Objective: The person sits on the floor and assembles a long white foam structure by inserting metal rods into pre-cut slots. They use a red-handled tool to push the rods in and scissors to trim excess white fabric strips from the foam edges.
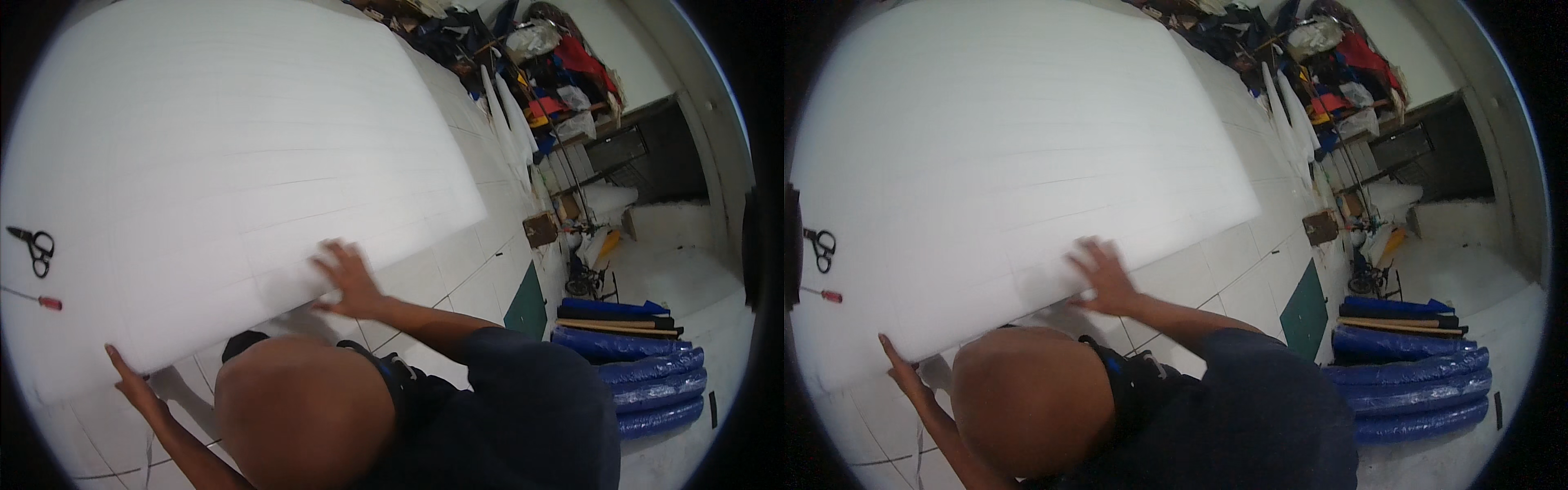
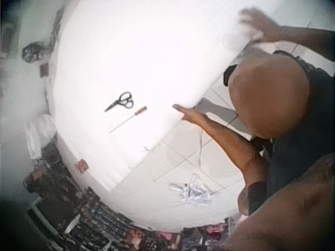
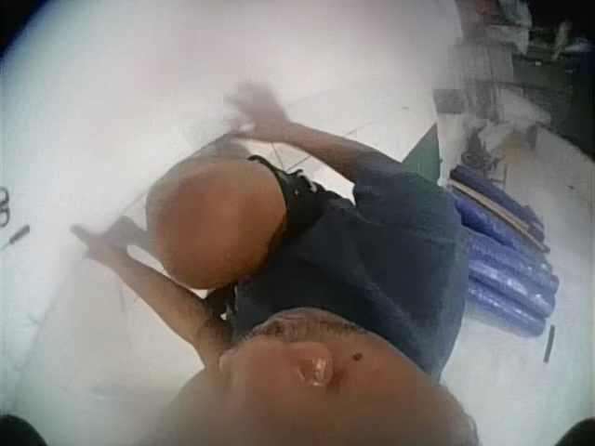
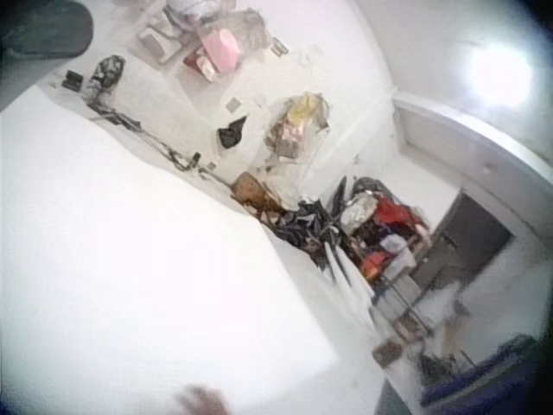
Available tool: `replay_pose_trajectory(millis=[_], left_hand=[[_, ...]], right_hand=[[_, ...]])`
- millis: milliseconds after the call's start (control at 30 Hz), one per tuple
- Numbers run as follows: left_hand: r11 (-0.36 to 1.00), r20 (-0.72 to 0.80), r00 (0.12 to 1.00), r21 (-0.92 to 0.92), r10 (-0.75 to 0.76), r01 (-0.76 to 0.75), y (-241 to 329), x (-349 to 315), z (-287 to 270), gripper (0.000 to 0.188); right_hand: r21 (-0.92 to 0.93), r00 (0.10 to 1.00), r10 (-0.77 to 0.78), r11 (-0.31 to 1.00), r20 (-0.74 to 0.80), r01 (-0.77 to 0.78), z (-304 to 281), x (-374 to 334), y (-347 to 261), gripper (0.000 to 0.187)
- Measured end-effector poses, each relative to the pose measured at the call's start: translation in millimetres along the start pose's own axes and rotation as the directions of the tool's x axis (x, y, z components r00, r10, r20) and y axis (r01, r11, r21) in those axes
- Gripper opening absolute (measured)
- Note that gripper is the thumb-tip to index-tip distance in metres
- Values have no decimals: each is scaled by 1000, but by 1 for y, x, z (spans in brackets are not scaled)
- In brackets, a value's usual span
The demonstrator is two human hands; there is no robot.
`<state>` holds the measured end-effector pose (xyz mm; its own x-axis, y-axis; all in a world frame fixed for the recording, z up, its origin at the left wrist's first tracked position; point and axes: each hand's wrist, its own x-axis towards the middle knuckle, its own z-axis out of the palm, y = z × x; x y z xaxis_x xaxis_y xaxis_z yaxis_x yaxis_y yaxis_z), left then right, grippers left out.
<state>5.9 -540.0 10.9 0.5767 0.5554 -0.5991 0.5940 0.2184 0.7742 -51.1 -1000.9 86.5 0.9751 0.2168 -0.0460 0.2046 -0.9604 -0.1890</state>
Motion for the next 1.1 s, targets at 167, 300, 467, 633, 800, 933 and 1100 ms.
replay_pose_trajectory(millis=[167, 300, 467, 633, 800, 933, 1100], left_hand=[[992, -80, 996, -111, 48, -56, -14, 4, 21, 89], [972, -150, 967, -87, 204, -219, -6, 1, 21, 88], [986, -216, 972, -121, 88, -117, -16, 20, 14, 92], [992, -122, 992, -123, 12, -28, 20, -16, 18, 96], [963, 9, 1000, -269, -14, 16, 17, -17, 25, 88], [970, 95, 996, -241, 5, 18, 17, -3, 3, 90], [978, 104, 994, -207, -13, 34, 5, 8, 6, 99]], right_hand=[[-180, 932, 357, 914, -68, -363, -9, -42, 114, 77], [-95, 924, 351, 925, -154, -367, 27, -39, 128, 72], [-55, 934, 328, 939, -143, -338, 14, -24, 123, 70], [250, 308, 758, 522, -575, -816, 6, -32, 188, 74], [799, -304, 952, -155, -36, -581, 9, -36, 277, 94], [743, -213, 972, -217, 102, -633, 12, -20, 267, 99], [746, -170, 985, -115, 3, -656, 29, -44, 275, 100]])
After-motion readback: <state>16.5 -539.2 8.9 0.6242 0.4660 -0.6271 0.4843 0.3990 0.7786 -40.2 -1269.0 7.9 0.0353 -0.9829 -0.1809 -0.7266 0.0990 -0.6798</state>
